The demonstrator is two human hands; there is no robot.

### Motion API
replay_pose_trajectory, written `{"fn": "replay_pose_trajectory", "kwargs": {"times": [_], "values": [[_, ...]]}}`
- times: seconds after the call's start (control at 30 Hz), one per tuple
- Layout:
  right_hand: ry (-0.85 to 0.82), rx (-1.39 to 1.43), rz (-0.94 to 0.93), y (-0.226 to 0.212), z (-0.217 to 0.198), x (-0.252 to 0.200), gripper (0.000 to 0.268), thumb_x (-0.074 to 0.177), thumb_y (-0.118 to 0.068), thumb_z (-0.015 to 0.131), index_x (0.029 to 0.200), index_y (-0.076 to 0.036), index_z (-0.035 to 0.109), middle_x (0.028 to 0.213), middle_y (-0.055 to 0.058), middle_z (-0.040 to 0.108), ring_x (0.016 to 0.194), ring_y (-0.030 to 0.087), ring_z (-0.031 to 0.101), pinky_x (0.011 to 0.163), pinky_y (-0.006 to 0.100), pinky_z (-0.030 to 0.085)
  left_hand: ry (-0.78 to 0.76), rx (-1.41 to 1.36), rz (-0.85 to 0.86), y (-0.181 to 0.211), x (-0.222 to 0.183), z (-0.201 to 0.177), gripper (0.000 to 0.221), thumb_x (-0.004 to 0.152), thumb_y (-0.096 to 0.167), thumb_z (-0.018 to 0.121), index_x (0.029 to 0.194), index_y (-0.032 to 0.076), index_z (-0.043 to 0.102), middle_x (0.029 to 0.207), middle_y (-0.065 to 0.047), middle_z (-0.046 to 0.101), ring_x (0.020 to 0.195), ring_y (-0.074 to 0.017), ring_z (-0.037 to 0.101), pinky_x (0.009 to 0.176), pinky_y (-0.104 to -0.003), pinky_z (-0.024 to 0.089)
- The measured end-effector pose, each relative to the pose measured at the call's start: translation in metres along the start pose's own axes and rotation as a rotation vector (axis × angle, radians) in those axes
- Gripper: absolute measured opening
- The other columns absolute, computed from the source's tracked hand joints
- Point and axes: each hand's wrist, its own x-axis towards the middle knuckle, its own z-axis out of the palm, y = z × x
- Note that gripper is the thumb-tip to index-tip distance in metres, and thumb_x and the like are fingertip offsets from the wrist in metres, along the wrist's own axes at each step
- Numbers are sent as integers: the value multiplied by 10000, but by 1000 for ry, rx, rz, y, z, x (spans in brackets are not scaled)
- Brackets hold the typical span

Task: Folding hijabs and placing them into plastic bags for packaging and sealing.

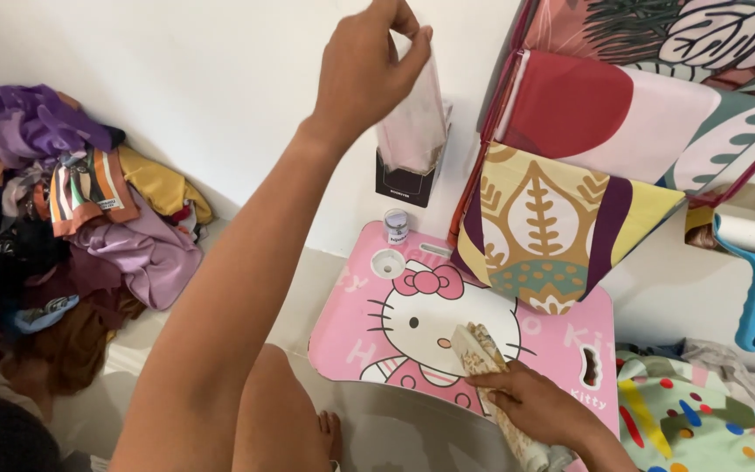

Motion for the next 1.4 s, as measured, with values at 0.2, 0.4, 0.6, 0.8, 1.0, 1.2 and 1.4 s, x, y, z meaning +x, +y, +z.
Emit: {"fn": "replay_pose_trajectory", "kwargs": {"times": [0.2, 0.4, 0.6, 0.8, 1.0, 1.2, 1.4], "values": [[323, 387, -264, 18, 0, 18, 452, 984, -301, 546, 1413, -320, 684, 1554, -88, 583, 1638, 208, 91, 1302, 429, 144, -37, -50, 71, 55, -37, -14, 217, 991, 199, 637, 936, 128, 439, 677, 1, 600, 514, -141, 577, 449, -306, 380], [514, 689, -292, -3, -12, 6, 427, 944, -212, 589, 1346, -224, 731, 1476, -15, 688, 1462, 139, 550, 1204, 329, 410, -112, -314, -235, 58, -71, -7, 206, 996, 192, 598, 900, 116, 432, 872, 15, 636, 780, -136, 666, 512, -252, 432], [673, 737, -315, -6, -17, 5, 397, 940, -192, 602, 1311, -199, 743, 1444, 24, 701, 1436, 156, 563, 1180, 337, 419, -8, -571, -179, 74, -86, -13, 209, 992, 111, 656, 864, 77, 494, 989, -110, 767, 784, -86, 672, 621, -236, 530], [706, 802, -308, -13, -19, -7, 409, 925, -246, 610, 1304, -168, 744, 1434, 29, 707, 1442, 159, 561, 1198, 354, 423, -302, -650, -384, 117, -152, -3, 126, 965, 200, 677, 908, 104, 617, 980, -59, 765, 932, -154, 740, 715, -266, 558], [633, 891, -61, -4, -2, 16, 556, 878, -358, 620, 1341, -63, 707, 1465, 84, 667, 1424, 191, 553, 1179, 378, 427, -406, -552, -234, 118, -243, 54, 66, 948, 119, 691, 985, 86, 647, 929, -21, 732, 845, -189, 719, 717, -324, 574], [480, 1157, 49, -28, 6, 20, 414, 912, -178, 668, 1282, -15, 758, 1332, 159, 761, 1253, 253, 675, 1027, 410, 524, -621, -536, -381, 120, -277, 70, 70, 958, 211, 669, 964, 151, 633, 937, 19, 715, 872, -179, 703, 694, -337, 548], [488, 1096, -62, -1, 16, 54, 528, 785, -43, 794, 1311, -38, 742, 1296, 134, 766, 1056, 239, 706, 853, 396, 589, -710, -790, -985, 119, -254, 61, 179, 861, 227, 753, 940, 133, 622, 931, 14, 682, 848, -116, 584, 745, -270, 503]]}}
